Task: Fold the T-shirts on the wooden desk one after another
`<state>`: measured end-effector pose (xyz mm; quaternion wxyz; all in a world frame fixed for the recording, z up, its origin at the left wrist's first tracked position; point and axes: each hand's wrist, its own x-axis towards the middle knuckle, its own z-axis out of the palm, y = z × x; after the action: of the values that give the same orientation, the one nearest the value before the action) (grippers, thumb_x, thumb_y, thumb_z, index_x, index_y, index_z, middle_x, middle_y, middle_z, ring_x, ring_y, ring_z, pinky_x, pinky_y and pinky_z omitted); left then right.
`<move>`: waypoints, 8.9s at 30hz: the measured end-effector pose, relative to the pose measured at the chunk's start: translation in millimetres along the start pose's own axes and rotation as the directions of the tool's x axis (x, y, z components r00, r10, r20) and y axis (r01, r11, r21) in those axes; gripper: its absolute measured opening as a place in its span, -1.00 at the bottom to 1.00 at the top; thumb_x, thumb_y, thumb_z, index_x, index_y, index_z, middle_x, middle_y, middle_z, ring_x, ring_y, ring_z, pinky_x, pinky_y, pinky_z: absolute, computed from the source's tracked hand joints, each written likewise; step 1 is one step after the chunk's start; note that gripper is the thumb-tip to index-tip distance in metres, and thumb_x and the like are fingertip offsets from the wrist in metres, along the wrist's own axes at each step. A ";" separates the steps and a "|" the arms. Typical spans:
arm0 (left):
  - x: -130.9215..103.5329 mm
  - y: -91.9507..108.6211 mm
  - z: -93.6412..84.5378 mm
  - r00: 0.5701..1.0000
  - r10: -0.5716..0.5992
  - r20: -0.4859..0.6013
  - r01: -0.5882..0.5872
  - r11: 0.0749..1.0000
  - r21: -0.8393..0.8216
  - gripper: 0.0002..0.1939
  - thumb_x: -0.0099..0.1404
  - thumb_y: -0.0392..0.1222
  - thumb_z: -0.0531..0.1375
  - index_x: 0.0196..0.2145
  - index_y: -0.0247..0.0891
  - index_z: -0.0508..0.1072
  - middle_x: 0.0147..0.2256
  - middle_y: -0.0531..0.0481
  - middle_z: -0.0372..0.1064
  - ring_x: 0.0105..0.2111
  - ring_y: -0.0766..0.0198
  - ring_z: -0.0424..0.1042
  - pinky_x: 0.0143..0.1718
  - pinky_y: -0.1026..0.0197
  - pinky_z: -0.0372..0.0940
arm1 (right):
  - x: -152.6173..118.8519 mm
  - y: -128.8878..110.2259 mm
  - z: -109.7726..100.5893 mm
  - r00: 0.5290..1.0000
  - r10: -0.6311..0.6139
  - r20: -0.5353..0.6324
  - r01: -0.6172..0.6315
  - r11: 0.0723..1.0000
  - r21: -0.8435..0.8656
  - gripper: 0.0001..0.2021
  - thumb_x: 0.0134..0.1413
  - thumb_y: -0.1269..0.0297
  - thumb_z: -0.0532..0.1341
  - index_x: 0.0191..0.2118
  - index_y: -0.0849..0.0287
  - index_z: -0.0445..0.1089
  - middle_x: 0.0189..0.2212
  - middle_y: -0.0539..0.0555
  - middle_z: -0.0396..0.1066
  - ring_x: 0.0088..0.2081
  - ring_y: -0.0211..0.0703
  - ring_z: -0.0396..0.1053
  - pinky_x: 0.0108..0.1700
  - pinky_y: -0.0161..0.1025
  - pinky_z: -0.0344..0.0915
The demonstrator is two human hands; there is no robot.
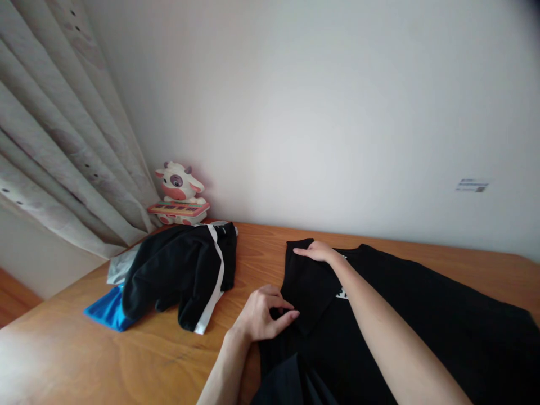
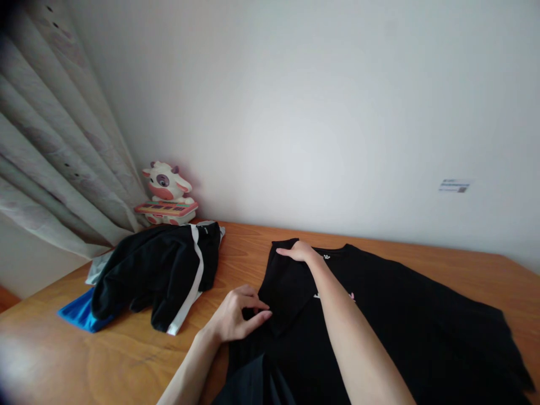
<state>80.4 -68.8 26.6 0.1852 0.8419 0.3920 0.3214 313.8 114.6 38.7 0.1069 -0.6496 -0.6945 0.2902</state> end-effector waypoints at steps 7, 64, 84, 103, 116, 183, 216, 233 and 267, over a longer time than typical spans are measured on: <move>3.9 -4.7 1.7 1.000 0.000 -0.028 0.002 0.997 0.075 -0.79 0.40 -0.13 0.18 -0.18 -0.14 0.64 -0.31 -0.07 0.52 -0.25 0.18 0.45 -0.16 0.16 0.33 | -33.7 18.5 -31.2 0.961 0.077 0.265 -0.087 0.996 0.029 -0.60 -0.44 0.10 0.57 -0.64 0.14 0.35 -0.69 -0.11 0.28 -0.55 -0.25 0.31 -0.47 -0.31 0.22; 6.7 -7.9 -2.1 0.928 -0.236 0.288 0.168 0.956 0.241 -0.20 0.21 -0.14 0.14 0.40 -0.13 0.10 0.42 -0.03 -0.10 0.44 -0.03 -0.19 0.40 -0.30 -0.33 | -99.8 7.4 69.2 0.917 -0.394 -0.059 0.349 0.866 -0.358 -0.12 0.29 -0.28 -0.17 0.45 0.37 -0.09 0.46 0.30 -0.23 0.47 0.04 -0.28 0.43 0.10 -0.31; 10.5 2.5 -7.3 0.907 -0.272 0.321 0.173 0.937 0.305 -0.15 0.13 -0.24 0.08 0.40 -0.23 0.09 0.43 -0.06 -0.13 0.44 -0.01 -0.20 0.40 -0.27 -0.32 | -206.5 0.6 63.4 0.909 -0.417 0.030 0.401 0.849 -0.344 -0.29 0.41 -0.08 -0.19 0.45 0.32 -0.10 0.45 0.27 -0.30 0.47 0.11 -0.31 0.43 0.25 -0.38; 34.2 13.9 -3.9 0.858 -0.514 -0.002 0.456 0.761 0.461 -0.80 0.38 -0.07 0.14 -0.26 -0.18 0.53 -0.27 -0.07 0.59 -0.19 0.09 0.57 -0.23 0.21 0.30 | -258.4 -18.6 69.6 0.803 -0.570 0.174 0.594 0.787 -0.164 -0.29 0.34 0.04 0.04 0.47 0.19 -0.15 0.47 0.27 -0.34 0.47 0.03 -0.41 0.43 0.22 -0.45; 22.3 14.0 -28.7 0.814 -0.581 0.022 0.470 0.679 0.564 -0.78 0.43 -0.12 0.07 -0.24 -0.21 0.49 -0.21 -0.12 0.60 -0.15 0.06 0.57 -0.19 0.19 0.29 | -269.1 -70.5 105.9 0.865 -0.495 0.086 0.502 0.860 -0.094 -0.31 0.36 -0.02 -0.03 0.44 0.30 -0.04 0.46 0.36 -0.33 0.46 0.23 -0.43 0.39 0.38 -0.43; 150.2 -80.5 6.7 0.932 -0.361 -0.028 0.312 0.764 0.564 -0.69 0.39 -0.19 0.13 0.03 -0.24 0.49 0.01 -0.25 0.37 0.03 0.01 0.40 0.07 0.02 0.28 | -232.5 14.9 61.3 0.893 -0.408 -0.192 0.450 0.824 0.343 -0.89 0.25 0.22 0.18 -0.15 0.05 0.40 -0.22 0.01 0.40 -0.21 -0.18 0.37 -0.17 -0.25 0.31; 156.7 -61.5 56.3 0.975 -0.215 -0.056 0.205 0.770 0.605 -0.61 0.47 -0.09 -0.05 0.06 -0.27 0.44 0.15 -0.29 0.34 0.21 -0.09 0.26 0.26 -0.13 0.11 | -222.8 17.9 69.2 0.860 -0.442 -0.256 0.491 0.853 0.177 -0.95 0.14 0.34 0.26 -0.26 0.08 0.42 -0.31 -0.02 0.42 -0.28 -0.22 0.37 -0.17 -0.24 0.24; 111.5 -29.4 101.2 0.970 -0.240 0.027 0.185 0.808 0.559 -0.50 0.43 -0.07 -0.04 0.22 -0.29 0.36 0.29 -0.29 0.24 0.37 -0.15 0.05 0.32 -0.28 -0.03 | -221.5 18.0 66.6 0.852 -0.428 -0.300 0.504 0.825 0.254 -0.97 0.14 0.32 0.26 -0.33 0.09 0.44 -0.39 -0.07 0.43 -0.34 -0.26 0.37 -0.16 -0.27 0.27; 114.0 -9.7 65.5 0.742 -0.630 -0.232 0.127 0.472 -0.873 -0.70 0.00 0.02 0.35 -0.47 -0.28 0.45 -0.53 0.12 0.29 -0.53 0.39 0.21 -0.49 0.31 0.14 | -229.7 227.3 -50.1 0.320 0.700 -0.639 -0.658 0.649 0.382 -0.52 0.09 -0.01 0.23 0.01 0.25 0.44 -0.01 0.48 0.44 0.03 0.43 0.39 -0.01 0.31 0.24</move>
<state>175.5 22.2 18.8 0.5038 0.4201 0.4181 0.6284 561.7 -96.5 8.5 0.2645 -0.9331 -0.2413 0.0340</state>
